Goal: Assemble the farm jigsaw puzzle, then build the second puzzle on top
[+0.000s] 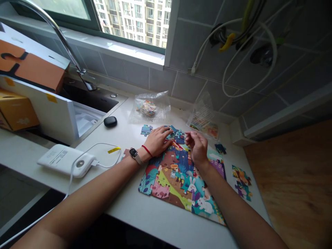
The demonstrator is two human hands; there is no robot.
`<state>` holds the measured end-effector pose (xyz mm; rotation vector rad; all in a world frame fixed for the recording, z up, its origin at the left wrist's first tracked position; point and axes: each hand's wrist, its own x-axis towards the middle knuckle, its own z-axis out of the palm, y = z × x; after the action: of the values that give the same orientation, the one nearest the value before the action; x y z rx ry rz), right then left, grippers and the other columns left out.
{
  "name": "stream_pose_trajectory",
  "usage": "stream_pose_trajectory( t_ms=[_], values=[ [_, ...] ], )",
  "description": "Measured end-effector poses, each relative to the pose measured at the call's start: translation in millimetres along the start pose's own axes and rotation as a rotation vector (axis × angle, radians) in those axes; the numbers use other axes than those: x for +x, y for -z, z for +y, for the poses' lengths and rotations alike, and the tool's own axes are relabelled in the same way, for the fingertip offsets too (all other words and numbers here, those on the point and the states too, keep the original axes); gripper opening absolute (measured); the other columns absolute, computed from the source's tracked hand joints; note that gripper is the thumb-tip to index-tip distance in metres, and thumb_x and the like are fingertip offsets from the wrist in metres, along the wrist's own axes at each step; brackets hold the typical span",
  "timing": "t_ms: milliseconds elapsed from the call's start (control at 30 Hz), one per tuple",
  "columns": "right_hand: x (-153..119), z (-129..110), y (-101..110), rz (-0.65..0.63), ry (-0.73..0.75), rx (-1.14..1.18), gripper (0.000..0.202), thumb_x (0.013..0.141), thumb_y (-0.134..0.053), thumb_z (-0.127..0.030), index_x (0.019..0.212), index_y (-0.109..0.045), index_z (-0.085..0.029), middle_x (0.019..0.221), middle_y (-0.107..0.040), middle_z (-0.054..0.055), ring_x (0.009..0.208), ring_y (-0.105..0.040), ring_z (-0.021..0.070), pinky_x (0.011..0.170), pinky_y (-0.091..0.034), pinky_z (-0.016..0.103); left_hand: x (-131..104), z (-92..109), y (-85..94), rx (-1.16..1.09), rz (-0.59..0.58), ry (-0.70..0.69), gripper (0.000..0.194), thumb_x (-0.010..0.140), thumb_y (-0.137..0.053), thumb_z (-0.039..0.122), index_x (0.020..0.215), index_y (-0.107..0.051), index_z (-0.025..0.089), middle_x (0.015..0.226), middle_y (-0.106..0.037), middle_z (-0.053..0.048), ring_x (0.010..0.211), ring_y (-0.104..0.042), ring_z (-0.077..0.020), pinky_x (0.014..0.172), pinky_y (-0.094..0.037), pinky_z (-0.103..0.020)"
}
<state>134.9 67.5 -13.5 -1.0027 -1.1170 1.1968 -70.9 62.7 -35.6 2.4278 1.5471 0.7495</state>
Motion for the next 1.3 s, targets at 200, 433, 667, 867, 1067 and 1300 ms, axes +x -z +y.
stream_pose_trajectory(
  t_ms=[200,433,667,867,1067,1300],
  values=[
    [10.5,9.4,12.4,-0.048,0.407,-0.686,0.019,0.092,-0.066,-0.037,0.102,-0.076,-0.024,0.107,-0.071,0.010,0.108,-0.065,0.0290,0.100,-0.051,0.046,0.6,-5.9,-0.9,-0.062,0.074,0.038,0.034,0.099,-0.067,0.043,0.125,-0.071,0.021,0.132,-0.071,-0.011,0.120,-0.067,-0.0288,0.106,-0.055,-0.047],
    [9.1,19.3,11.0,-0.213,0.450,-0.855,0.024,0.092,-0.067,-0.031,0.113,-0.074,-0.023,0.116,-0.067,0.012,0.114,-0.063,0.0301,0.106,-0.050,0.047,-0.7,-7.6,-7.3,-0.003,0.031,0.083,0.056,0.098,-0.066,0.047,0.145,-0.059,0.017,0.148,-0.062,-0.013,0.140,-0.052,-0.0369,0.117,-0.044,-0.055],
    [6.5,15.0,9.0,-0.327,0.492,-0.894,0.019,0.093,-0.065,-0.026,0.108,-0.076,-0.026,0.111,-0.068,0.010,0.110,-0.064,0.0295,0.103,-0.053,0.047,0.0,-5.2,-3.1,-0.060,0.051,0.048,0.045,0.097,-0.069,0.040,0.137,-0.064,0.021,0.136,-0.069,-0.010,0.128,-0.061,-0.0306,0.112,-0.047,-0.050],
    [7.2,16.5,8.5,-0.370,0.488,-0.945,0.023,0.090,-0.070,-0.028,0.112,-0.075,-0.025,0.114,-0.066,0.012,0.111,-0.064,0.0310,0.103,-0.053,0.048,0.3,-4.9,-2.6,-0.075,0.065,0.045,0.033,0.095,-0.071,0.035,0.125,-0.070,0.022,0.126,-0.072,-0.010,0.120,-0.065,-0.0299,0.105,-0.051,-0.048],
    [7.2,17.7,8.2,-0.351,0.457,-0.937,0.022,0.090,-0.068,-0.028,0.111,-0.075,-0.025,0.114,-0.066,0.011,0.111,-0.065,0.0302,0.104,-0.053,0.047,-0.3,-6.1,-4.0,-0.091,0.082,0.043,0.039,0.095,-0.069,0.035,0.131,-0.066,0.022,0.127,-0.072,-0.010,0.122,-0.065,-0.0298,0.106,-0.050,-0.048],
    [8.0,16.2,9.3,-0.264,0.445,-0.889,0.020,0.093,-0.061,-0.025,0.108,-0.074,-0.022,0.107,-0.069,0.011,0.106,-0.067,0.0278,0.099,-0.056,0.043,-0.6,-6.5,-5.2,-0.147,0.102,0.076,0.046,0.090,-0.068,0.025,0.136,-0.060,0.021,0.131,-0.071,-0.011,0.123,-0.066,-0.0288,0.109,-0.051,-0.048]
  ],
)
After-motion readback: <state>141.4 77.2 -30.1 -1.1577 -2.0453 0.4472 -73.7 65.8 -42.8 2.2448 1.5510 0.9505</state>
